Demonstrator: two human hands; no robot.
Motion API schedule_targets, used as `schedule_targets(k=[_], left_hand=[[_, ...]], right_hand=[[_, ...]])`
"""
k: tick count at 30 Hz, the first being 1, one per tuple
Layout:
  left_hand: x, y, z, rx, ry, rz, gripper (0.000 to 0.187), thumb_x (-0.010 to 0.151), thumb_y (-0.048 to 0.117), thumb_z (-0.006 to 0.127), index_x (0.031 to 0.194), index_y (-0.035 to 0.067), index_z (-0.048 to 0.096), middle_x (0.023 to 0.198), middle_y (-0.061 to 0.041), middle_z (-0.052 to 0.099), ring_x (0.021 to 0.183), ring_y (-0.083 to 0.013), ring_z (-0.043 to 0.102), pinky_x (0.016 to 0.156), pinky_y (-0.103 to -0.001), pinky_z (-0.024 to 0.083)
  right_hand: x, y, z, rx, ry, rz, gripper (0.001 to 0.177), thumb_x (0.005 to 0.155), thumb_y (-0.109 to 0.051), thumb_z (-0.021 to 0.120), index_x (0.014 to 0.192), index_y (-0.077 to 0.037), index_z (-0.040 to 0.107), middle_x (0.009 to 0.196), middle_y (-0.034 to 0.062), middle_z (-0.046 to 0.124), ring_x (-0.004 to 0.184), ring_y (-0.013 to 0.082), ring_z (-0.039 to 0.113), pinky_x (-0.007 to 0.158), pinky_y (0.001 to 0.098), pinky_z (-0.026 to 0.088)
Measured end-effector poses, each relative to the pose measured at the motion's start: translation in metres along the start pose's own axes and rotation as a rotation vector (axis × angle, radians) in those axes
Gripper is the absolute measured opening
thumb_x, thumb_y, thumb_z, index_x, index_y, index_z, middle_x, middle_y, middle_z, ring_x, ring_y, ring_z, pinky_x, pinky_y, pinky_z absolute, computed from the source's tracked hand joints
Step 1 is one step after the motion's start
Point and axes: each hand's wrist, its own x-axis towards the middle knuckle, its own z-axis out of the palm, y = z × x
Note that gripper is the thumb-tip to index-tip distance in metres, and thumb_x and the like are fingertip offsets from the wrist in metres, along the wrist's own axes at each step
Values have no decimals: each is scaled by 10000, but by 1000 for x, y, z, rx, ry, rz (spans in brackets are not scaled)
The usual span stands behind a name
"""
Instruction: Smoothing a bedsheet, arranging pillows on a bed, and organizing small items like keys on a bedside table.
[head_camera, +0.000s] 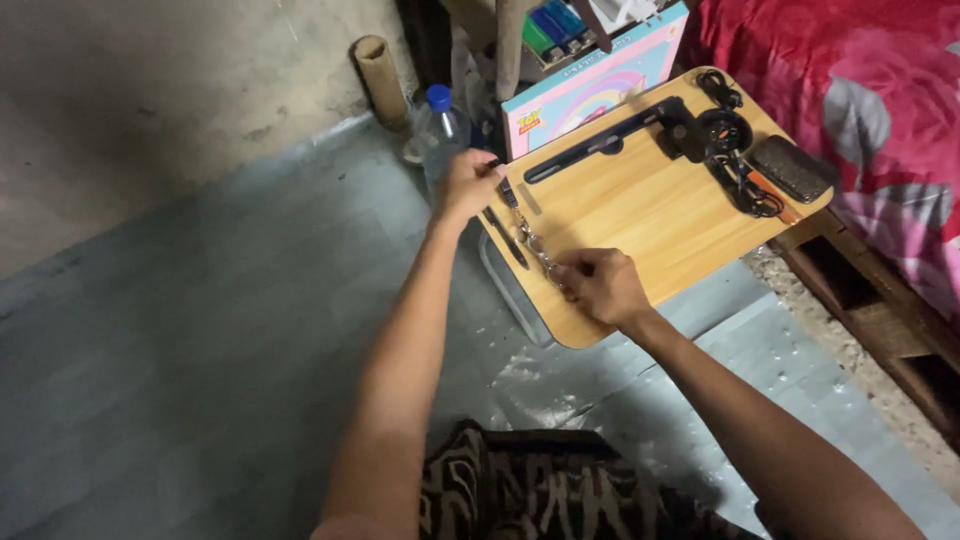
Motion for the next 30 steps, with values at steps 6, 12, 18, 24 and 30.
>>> schedule_targets(k=[6,12,18,24,30], left_hand=[[-15,17,-5,207,-19,59,331,915,348,713,1186,163,749,1028,-79,771,1039,-300,742,890,-435,599],[-9,4,2,234,1,68,271,922,244,670,1149,118,746,1010,-99,777,1042,-314,741,892,-449,599],[-21,11,-3,238,32,123,282,911,243,684,1135,87,756,995,-138,774,1042,-336,737,897,-447,597],[-31,27,-8,277,72,115,324,924,243,643,1173,59,739,1061,-169,765,1082,-354,723,932,-474,581],[-62,101,-20,194,167,170,344,936,295,638,1195,75,690,1092,-179,749,1110,-392,696,951,-497,559]], right_hand=[[5,8,3,-203,20,-118,260,852,-193,680,1063,-132,819,695,53,772,750,230,777,764,383,619],[4,16,9,-327,56,-256,247,862,-163,683,1062,-111,818,918,94,807,938,326,762,829,444,616],[11,22,11,-362,53,-304,209,882,-216,683,1017,-120,809,890,93,799,912,323,764,785,440,630],[10,27,13,-272,60,-274,244,878,-249,676,1039,-103,786,887,127,786,920,335,760,792,465,621],[14,22,-42,-189,111,-168,273,908,-297,674,1029,-82,791,801,168,758,854,370,754,748,517,584]])
